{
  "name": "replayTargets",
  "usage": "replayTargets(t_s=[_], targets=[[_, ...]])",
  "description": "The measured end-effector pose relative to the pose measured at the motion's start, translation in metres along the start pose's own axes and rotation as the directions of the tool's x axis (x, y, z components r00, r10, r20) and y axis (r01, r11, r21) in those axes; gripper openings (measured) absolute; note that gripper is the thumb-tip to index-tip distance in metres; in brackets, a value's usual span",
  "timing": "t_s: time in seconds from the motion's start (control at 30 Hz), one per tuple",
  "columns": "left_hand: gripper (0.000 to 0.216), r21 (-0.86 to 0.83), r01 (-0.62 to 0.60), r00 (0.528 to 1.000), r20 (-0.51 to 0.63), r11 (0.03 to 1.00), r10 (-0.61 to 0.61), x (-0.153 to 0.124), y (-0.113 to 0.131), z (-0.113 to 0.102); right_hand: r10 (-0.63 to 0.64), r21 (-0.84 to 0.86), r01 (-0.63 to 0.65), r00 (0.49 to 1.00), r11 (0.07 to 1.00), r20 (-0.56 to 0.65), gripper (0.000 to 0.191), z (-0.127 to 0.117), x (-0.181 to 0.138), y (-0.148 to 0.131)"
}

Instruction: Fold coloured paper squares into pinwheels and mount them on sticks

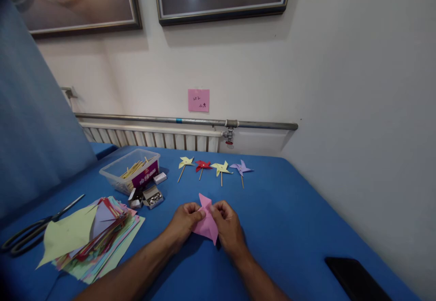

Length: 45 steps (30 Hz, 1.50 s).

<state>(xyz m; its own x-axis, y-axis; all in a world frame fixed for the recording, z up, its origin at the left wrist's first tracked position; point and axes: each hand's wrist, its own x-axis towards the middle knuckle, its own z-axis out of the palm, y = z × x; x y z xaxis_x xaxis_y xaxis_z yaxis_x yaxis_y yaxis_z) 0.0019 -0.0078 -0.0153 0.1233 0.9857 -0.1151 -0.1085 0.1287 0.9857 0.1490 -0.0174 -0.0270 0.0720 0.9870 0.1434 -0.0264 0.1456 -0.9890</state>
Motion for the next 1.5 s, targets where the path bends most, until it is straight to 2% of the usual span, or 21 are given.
replayTargets(t_s=[0.17, 0.33, 0.53, 0.73, 0.87, 1.17, 1.5], targets=[[0.03, 0.032, -0.005, 1.0, 0.003, 0.999, 0.005, 0.001, -0.001, 0.0, 0.007, -0.003, -0.007, 0.999, 1.0, -0.033, 0.047, 0.0, -0.001, -0.002], [0.028, 0.031, -0.005, 1.0, -0.013, 1.0, 0.006, 0.001, -0.001, 0.001, 0.058, 0.041, -0.058, 0.998, 0.997, 0.014, 0.045, 0.002, -0.001, -0.007], [0.032, 0.049, -0.028, 1.0, 0.004, 0.998, 0.028, 0.002, -0.004, -0.001, -0.025, -0.117, 0.02, 0.999, 0.993, -0.048, 0.042, 0.0, -0.003, -0.012], [0.034, 0.079, -0.054, 0.999, -0.006, 0.995, 0.054, 0.004, -0.006, -0.001, -0.011, -0.059, 0.009, 1.0, 0.998, -0.027, 0.032, 0.002, -0.001, -0.01], [0.032, 0.034, -0.033, 0.999, -0.006, 0.999, 0.033, 0.003, -0.004, -0.001, 0.023, -0.014, -0.024, 1.0, 1.0, -0.014, 0.033, 0.003, 0.001, -0.008], [0.033, -0.028, 0.007, 1.0, -0.018, 1.0, -0.008, -0.001, 0.005, 0.001, 0.024, -0.051, -0.024, 1.0, 0.998, 0.003, 0.03, 0.003, 0.001, -0.005], [0.049, -0.109, 0.026, 0.999, 0.026, 0.994, -0.024, -0.006, 0.012, 0.001, 0.004, -0.073, -0.006, 1.0, 0.997, -0.024, 0.024, 0.002, 0.0, -0.003]])
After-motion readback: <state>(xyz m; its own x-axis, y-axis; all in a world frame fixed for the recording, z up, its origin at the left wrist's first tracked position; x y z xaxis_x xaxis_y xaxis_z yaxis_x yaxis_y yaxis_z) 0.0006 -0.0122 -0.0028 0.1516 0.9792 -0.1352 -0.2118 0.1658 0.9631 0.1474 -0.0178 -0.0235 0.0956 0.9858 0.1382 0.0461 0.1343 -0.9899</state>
